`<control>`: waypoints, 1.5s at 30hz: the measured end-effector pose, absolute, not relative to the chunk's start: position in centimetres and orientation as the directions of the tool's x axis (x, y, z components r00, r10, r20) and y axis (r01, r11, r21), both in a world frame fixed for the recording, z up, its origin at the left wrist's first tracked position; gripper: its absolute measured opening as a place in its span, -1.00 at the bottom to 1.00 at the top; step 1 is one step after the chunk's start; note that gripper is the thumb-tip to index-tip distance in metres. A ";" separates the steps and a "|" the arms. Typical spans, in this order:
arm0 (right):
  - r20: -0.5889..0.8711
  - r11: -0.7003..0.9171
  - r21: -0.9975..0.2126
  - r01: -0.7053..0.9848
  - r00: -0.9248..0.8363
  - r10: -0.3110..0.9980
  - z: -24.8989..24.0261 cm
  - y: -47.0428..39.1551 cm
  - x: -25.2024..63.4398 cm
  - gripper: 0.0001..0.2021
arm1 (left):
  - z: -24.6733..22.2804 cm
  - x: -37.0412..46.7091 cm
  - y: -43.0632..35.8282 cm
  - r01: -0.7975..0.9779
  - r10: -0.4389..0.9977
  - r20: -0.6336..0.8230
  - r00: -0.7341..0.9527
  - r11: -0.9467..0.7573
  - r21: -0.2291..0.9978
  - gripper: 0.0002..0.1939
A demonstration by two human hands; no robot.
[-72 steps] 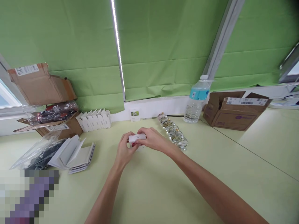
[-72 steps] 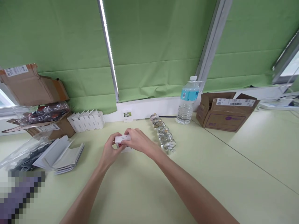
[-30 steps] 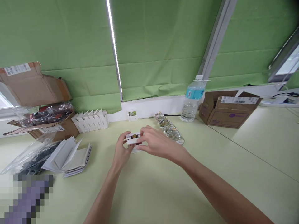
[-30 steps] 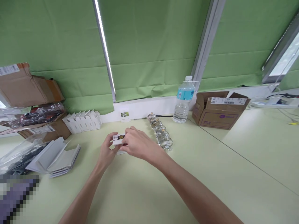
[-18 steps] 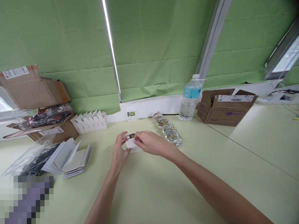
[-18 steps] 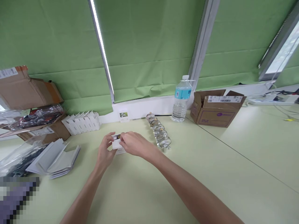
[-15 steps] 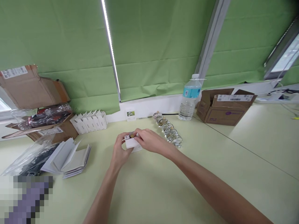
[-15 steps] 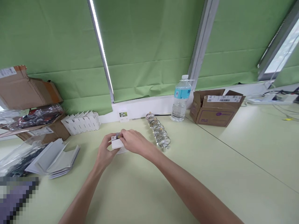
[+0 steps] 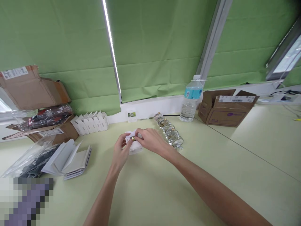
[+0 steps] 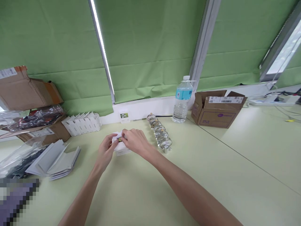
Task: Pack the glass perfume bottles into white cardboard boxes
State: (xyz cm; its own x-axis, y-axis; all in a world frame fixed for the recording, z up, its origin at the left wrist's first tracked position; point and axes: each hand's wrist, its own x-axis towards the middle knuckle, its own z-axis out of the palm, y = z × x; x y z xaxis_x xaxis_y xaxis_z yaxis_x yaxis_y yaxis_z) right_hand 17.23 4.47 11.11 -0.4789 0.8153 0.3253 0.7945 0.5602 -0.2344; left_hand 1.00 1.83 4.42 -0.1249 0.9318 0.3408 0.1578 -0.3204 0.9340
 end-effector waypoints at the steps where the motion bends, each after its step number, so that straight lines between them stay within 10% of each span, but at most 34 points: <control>1: 0.342 0.557 -0.225 0.799 -0.471 0.813 11.1 4.5 17.2 -0.75 | 4.5 1.0 1.8 0.156 0.931 0.344 -0.125 -0.323 0.933 -0.65; 17: 0.207 0.461 -0.542 0.702 -0.420 0.884 10.5 7.0 18.5 -0.79 | 4.7 1.0 1.5 0.253 0.903 0.357 -0.238 -0.297 0.921 -0.72; 31: 0.317 0.607 -0.231 0.760 -0.532 0.785 11.7 5.4 18.0 -0.74 | 4.0 0.3 1.4 0.384 0.838 0.467 -0.282 -0.348 0.855 -0.69; 45: 0.384 0.769 -0.193 0.609 -0.675 0.630 11.5 4.8 18.0 -0.73 | 4.2 -0.3 1.5 0.302 0.915 0.388 -0.111 -0.341 0.890 -0.61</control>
State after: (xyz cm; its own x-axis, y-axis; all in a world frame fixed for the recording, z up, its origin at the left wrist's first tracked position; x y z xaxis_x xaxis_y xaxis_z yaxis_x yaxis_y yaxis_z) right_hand 17.98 4.83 11.45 -0.6747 0.6304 0.3840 0.6090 0.7694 -0.1930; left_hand -0.28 1.48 4.24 -0.1114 0.9149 0.3880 0.3018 -0.3408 0.8904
